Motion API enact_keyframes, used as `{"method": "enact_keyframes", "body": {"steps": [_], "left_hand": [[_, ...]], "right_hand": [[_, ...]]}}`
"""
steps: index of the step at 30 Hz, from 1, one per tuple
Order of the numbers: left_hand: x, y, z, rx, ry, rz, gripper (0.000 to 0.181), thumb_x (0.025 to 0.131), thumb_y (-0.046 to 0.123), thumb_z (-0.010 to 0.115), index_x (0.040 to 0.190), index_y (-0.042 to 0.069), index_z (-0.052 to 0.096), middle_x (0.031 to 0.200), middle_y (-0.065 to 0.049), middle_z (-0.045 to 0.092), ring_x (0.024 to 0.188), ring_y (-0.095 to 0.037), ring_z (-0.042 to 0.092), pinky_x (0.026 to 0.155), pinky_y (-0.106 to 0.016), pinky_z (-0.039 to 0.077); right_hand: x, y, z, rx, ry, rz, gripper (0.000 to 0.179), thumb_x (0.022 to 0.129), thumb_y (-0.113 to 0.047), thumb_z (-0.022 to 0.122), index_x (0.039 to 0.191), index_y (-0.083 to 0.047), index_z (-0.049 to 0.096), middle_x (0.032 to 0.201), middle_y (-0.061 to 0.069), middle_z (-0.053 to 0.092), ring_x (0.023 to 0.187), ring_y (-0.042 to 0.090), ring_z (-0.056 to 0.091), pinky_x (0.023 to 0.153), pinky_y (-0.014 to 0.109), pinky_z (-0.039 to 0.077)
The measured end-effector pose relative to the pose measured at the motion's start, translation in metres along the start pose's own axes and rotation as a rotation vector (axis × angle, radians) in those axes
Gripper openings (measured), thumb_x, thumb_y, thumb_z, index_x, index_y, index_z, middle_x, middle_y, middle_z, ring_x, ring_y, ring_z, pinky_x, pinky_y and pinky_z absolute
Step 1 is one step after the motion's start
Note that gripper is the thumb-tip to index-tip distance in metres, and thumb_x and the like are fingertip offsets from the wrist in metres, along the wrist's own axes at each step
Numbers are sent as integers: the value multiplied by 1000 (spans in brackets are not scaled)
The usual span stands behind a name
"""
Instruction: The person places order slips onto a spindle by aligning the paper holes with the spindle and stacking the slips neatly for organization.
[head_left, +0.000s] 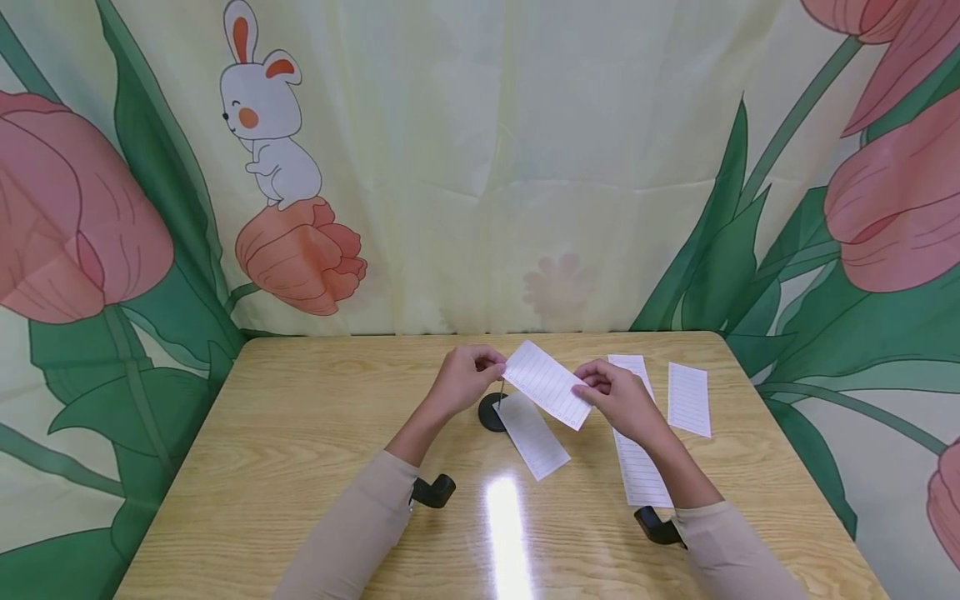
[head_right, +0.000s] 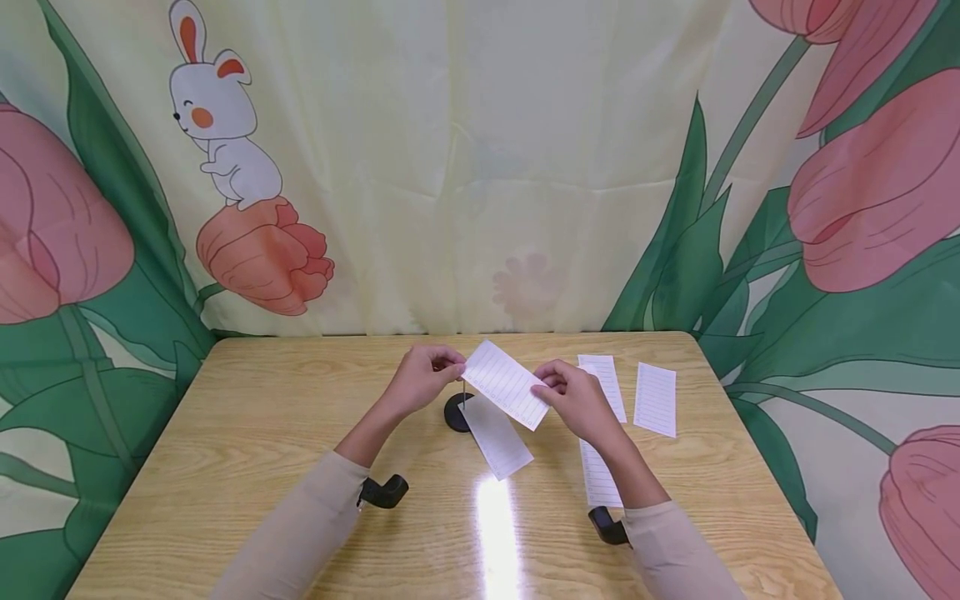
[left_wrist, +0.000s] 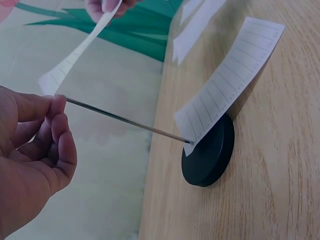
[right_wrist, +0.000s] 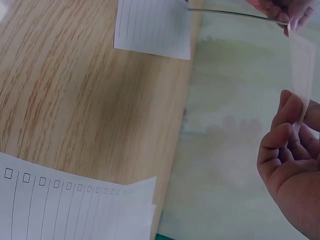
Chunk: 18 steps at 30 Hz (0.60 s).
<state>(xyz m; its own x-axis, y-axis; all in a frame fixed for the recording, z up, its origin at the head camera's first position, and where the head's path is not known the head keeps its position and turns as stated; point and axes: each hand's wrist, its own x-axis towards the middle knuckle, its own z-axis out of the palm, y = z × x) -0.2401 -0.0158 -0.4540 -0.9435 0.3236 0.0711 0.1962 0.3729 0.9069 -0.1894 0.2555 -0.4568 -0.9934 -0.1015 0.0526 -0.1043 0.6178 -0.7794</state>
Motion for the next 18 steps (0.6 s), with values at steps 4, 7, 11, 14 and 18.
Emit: {"method": "enact_keyframes", "body": {"steps": [4,7,11,14,18], "left_hand": [[0,0,0,3,-1,-4,10,98,8,68,99,3,77,89,-8,74,77,-14,66,65,-24,48],[1,-1,0,-1,-3,-6,10,98,7,69,99,2,77,88,-9,74,76,-14,66,64,-23,47],[1,-2,1,-3,-7,-9,10,98,6,68,100,2,77,88,-9,74,76,-14,65,64,-24,47],[1,-3,1,-3,-11,-6,10,98,6,68,99,2,77,88,-9,74,76,-15,65,64,-25,48],[0,-3,1,-3,-14,1,9,98,6,69,99,2,77,88,-9,73,76,-15,65,64,-25,49]], "right_hand": [[-1,2,1,5,-4,-6,20,97,-15,73,112,-3,69,95,9,70,84,16,66,70,21,51],[-1,3,2,9,-12,-6,21,97,-16,73,113,-3,69,97,9,70,87,16,68,71,21,52],[-2,4,3,6,-16,-5,22,97,-16,73,113,-3,69,98,9,71,90,17,69,73,21,53],[-1,5,3,-1,-16,3,21,97,-16,73,113,-3,69,99,9,71,92,19,70,74,21,53],[-2,7,5,-16,-22,11,21,97,-16,73,114,-4,69,100,9,71,93,20,71,75,23,54]]}}
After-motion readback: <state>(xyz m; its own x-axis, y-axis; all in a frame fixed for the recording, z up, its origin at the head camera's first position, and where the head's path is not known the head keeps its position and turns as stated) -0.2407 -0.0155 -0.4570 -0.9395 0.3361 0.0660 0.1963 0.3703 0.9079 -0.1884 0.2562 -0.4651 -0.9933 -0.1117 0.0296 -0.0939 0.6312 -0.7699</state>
